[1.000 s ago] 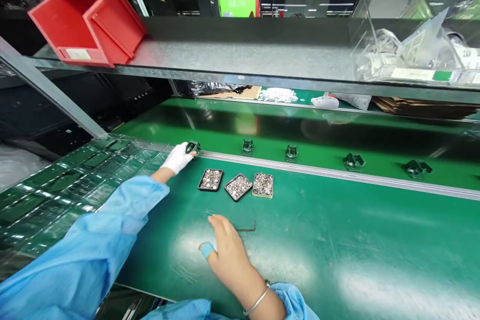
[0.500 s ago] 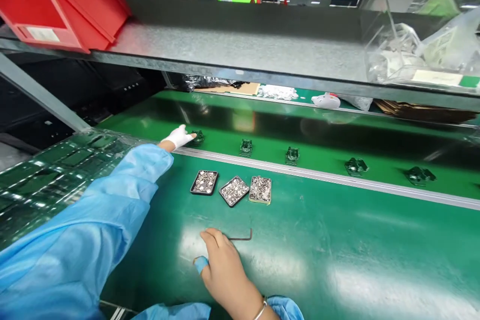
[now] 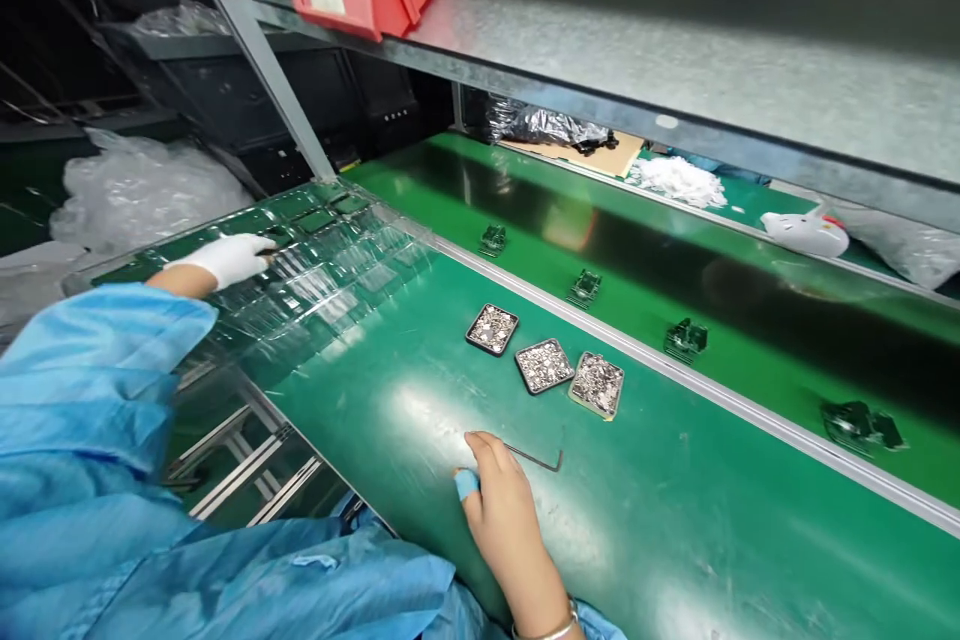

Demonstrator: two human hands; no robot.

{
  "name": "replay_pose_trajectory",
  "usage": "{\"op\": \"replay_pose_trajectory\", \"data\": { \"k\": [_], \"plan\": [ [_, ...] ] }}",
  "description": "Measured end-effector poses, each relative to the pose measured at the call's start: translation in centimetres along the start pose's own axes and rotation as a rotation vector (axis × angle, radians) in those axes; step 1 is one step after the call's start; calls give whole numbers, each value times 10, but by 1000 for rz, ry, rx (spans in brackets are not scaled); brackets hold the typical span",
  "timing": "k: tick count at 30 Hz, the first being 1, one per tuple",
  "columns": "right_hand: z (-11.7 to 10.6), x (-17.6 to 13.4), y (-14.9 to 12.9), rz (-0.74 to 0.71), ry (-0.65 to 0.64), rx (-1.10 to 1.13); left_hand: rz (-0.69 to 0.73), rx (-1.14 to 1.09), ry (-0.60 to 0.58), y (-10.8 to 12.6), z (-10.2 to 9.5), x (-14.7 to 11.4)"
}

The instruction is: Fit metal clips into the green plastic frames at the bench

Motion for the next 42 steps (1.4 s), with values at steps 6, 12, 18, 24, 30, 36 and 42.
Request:
{"op": "replay_pose_trajectory", "data": {
  "k": [6,12,18,24,30,36,42],
  "plan": [
    [-3,6,17,35,16,0,-119,118,-165,-45,25,-8],
    [-6,11,27,7,40,-35,-275,138,-239,-50,33,18],
    [-6,12,26,-37,69,-45,-302,76,-237,-36,29,29],
    [-5,11,21,-34,76,-26,-281,26,-58,-9,-15,11],
    [-5,16,18,28,80,91,182,133,269,120,-63,-70],
    [2,34,24,191,174,452,1267,212,280,281,10,-291],
    [4,42,21,141,98,417,1401,9,309,310,34,-382]
  ]
}}
Point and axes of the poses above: each hand's wrist, its own x-axis towards the middle knuckle, its own z-axis out of the palm, y = z × x, the point moved 10 cm from there along x, towards the middle knuckle, and after that the axes turned 13 degrees about x, right-handed, at the moved point
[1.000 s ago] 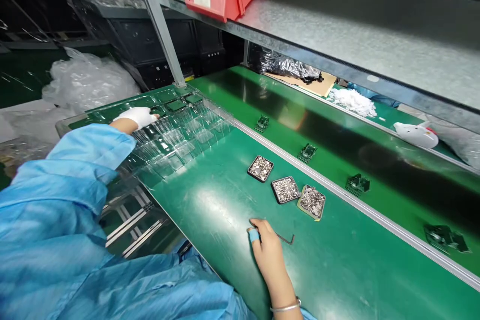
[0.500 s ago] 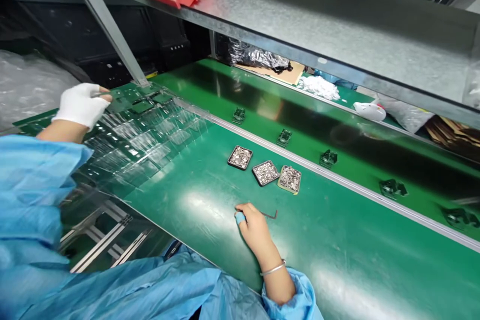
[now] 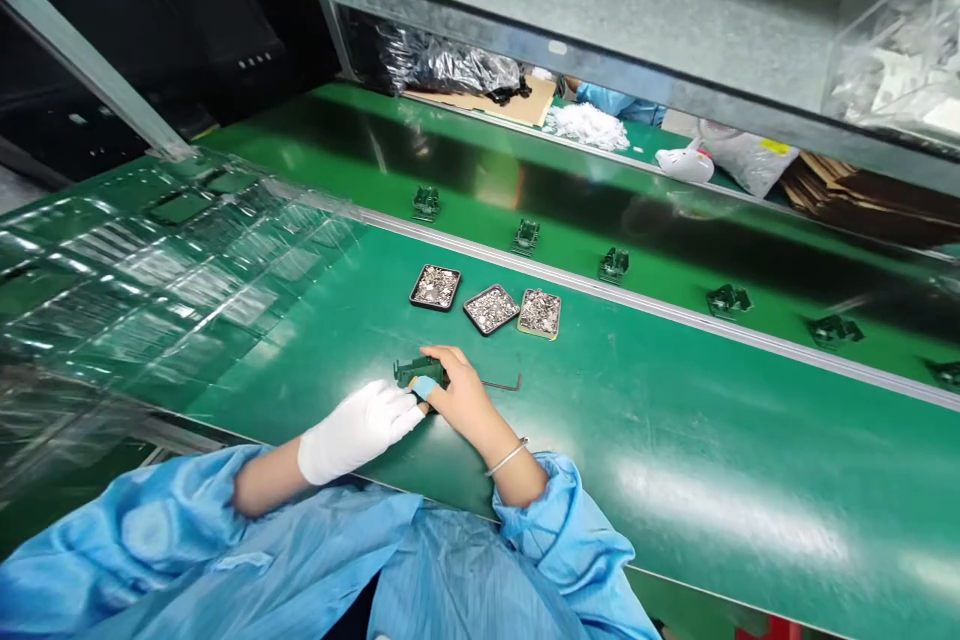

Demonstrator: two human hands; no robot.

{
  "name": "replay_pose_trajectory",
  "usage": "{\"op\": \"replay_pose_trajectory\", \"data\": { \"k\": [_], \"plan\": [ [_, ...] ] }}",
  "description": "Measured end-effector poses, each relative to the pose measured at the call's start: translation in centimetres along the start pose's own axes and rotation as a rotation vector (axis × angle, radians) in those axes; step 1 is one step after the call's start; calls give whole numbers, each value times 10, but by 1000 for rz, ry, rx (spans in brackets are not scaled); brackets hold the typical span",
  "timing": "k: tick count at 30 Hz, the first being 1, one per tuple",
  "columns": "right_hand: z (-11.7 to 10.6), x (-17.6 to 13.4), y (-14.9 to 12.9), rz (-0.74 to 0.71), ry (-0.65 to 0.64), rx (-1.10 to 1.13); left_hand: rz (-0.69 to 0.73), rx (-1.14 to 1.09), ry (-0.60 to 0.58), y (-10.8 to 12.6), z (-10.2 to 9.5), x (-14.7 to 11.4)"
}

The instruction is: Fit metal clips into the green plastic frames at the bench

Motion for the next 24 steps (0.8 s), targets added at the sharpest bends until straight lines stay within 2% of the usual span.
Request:
{"op": "replay_pose_trajectory", "data": {
  "k": [3,5,7,9,11,13,16,20,24],
  "plan": [
    [-3,-3,-16,-112,-74,-101,25,-71,18,-10,-12,3],
    [2,-7,-24,-160,-179,-140,-52,-68,-62,-43,-6,11],
    [8,-10,-29,-199,-262,-178,-269,-17,-232,-98,19,20],
    [7,-12,-32,-244,-268,-206,-462,-11,-390,-147,53,28],
    [2,-12,-33,-286,-207,-224,-528,-37,-559,-173,92,38],
    [-6,-12,-32,-305,-121,-234,-547,-53,-658,-184,122,50],
    [-17,-13,-31,-314,-19,-233,-566,-70,-686,-186,145,64],
    [-19,-15,-36,-321,14,-237,-622,-127,-671,-183,155,66],
    [-18,-16,-40,-314,25,-254,-713,-237,-590,-190,153,61]
  ]
}}
Point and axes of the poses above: each hand's wrist, its own x-axis towards the middle knuckle, its own z-axis out of the palm, y = z × x, the point moved 10 cm from there along x, towards the middle knuckle, and after that the axes turned 13 degrees about x, right-handed, at the moved point
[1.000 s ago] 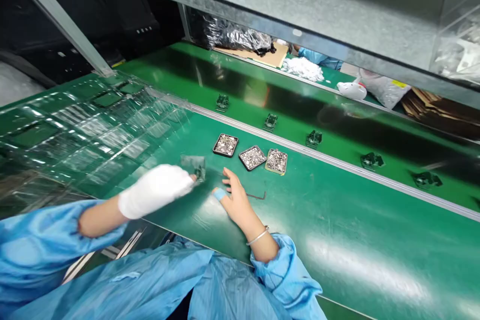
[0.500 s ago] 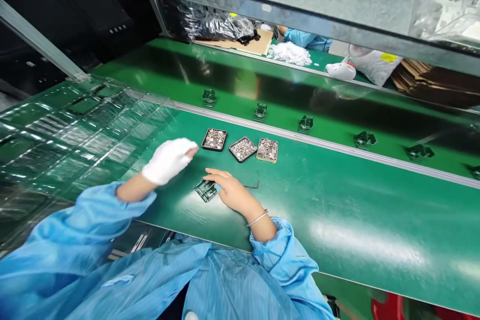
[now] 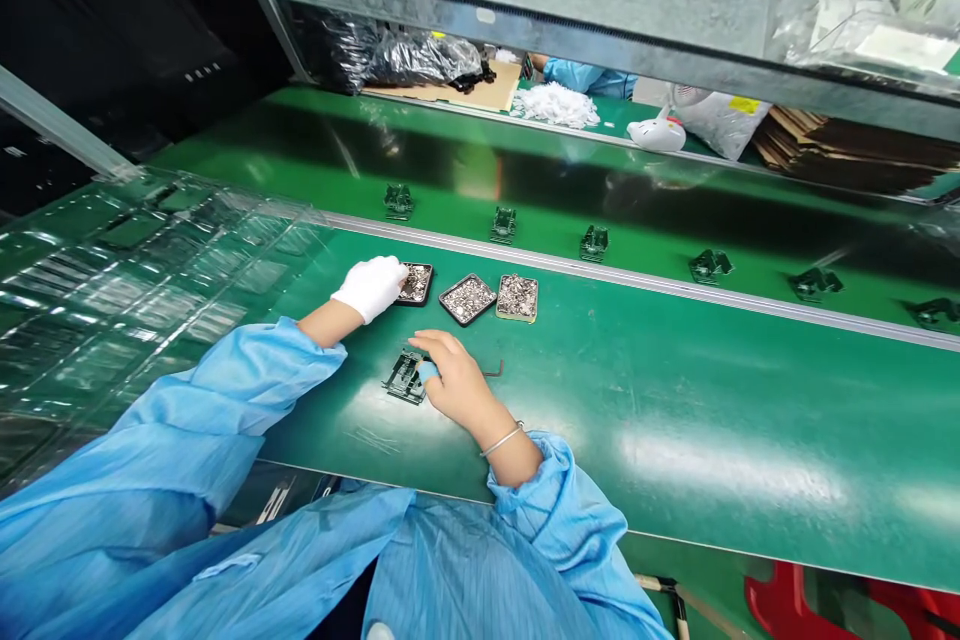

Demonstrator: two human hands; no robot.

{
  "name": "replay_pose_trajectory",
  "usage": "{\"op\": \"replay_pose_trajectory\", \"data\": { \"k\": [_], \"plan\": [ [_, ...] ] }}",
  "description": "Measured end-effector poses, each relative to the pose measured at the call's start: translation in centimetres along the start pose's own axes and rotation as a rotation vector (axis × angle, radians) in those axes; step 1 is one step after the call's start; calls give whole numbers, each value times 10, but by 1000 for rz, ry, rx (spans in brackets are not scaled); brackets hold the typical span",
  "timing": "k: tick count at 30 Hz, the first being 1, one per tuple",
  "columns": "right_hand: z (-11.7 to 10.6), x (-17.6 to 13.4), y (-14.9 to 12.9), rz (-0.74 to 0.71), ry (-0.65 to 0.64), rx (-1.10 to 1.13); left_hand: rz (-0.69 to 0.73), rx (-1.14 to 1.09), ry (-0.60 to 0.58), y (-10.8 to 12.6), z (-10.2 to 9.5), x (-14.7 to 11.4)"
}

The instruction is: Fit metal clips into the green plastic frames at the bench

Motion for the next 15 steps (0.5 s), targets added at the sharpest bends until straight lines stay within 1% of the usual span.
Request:
{"op": "replay_pose_trajectory", "data": {
  "k": [4,7,8,9,10,12,13,14,15],
  "plan": [
    [-4,0,-1,-14,43,-6,-41,-245,64,-11,-18,-5],
    [-11,-1,-1,-23,111,-6,-71,-441,76,-11,-34,-23],
    [-14,-1,-1,-20,139,-3,-77,-567,51,-9,-36,-34],
    [-17,-1,-2,-16,167,0,-79,-748,0,-3,-36,-45],
    [-19,-1,-4,-11,189,2,-78,-970,-76,5,-33,-59],
    [-22,-2,-11,-13,225,1,-71,-1423,-275,31,-24,-89],
    [-22,-2,-16,-20,235,-4,-67,-1581,-376,44,-21,-104],
    [-21,-1,-21,-26,237,-13,-59,-1660,-462,56,-17,-117],
    [-18,-1,-25,-31,230,-22,-50,-1694,-529,66,-13,-129]
  ]
}}
Point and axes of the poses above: each hand's wrist, its own x-axis towards the middle knuckle, its own z-axis out of the palm, y = z × x, the point moved 10 cm from there along x, towards the middle knuckle, and after that the axes turned 13 degrees about x, right-handed, at the moved point
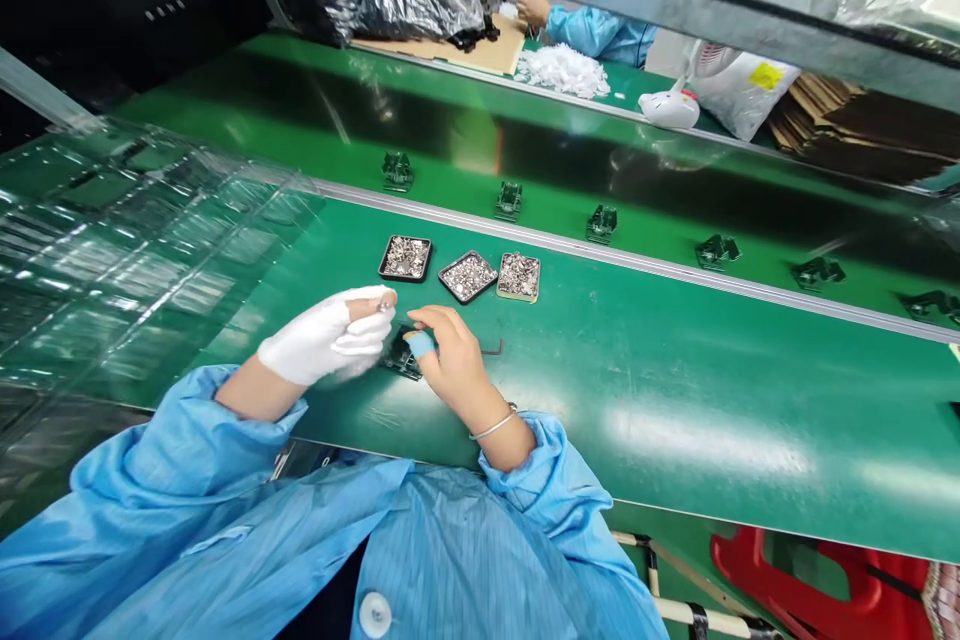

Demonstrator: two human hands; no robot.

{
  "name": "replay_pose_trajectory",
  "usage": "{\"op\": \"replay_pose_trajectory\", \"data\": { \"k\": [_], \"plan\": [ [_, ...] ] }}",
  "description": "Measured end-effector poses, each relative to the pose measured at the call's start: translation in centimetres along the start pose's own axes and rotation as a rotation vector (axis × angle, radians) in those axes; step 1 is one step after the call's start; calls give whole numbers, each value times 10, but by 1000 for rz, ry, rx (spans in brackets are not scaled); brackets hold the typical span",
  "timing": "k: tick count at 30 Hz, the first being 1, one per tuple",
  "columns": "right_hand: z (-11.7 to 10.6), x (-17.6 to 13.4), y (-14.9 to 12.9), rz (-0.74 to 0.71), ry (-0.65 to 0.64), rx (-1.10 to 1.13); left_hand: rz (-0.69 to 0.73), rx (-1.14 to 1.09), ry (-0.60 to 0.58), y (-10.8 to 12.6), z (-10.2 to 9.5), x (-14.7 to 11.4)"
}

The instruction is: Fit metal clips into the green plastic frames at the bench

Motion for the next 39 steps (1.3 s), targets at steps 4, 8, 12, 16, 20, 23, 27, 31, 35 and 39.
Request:
{"op": "replay_pose_trajectory", "data": {
  "k": [4,8,12,16,20,23,27,31,35,39],
  "plan": [
    [13,-3,-11,-45,-72,-27,-58,33,-88,-24,24,-11],
    [18,-5,-13,-68,-134,-72,-28,141,-76,-29,22,-14],
    [-1,1,-3,12,-87,-39,178,496,290,-9,-27,-24],
    [-36,5,25,202,122,56,414,828,365,-4,-44,-27],
    [-25,5,34,212,40,78,354,1115,140,-40,-25,-10],
    [-8,3,27,144,-48,19,369,1158,228,-41,-23,-10],
    [12,-2,17,72,-165,-47,472,1209,360,-26,-16,-22],
    [19,-6,13,31,-213,-129,524,1273,400,-17,-8,-30],
    [18,-7,13,12,-196,-157,532,1302,378,-17,-2,-31],
    [16,-7,17,71,-178,-146,581,1378,400,-13,3,-33]
  ]
}}
Point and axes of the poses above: each hand's wrist, its own x-axis towards the middle knuckle, its own z-axis out of the palm, y = z × x, the point moved 10 cm from there along x, towards the middle knuckle, and after that the axes turned 13 degrees about x, right-handed, at the moved point
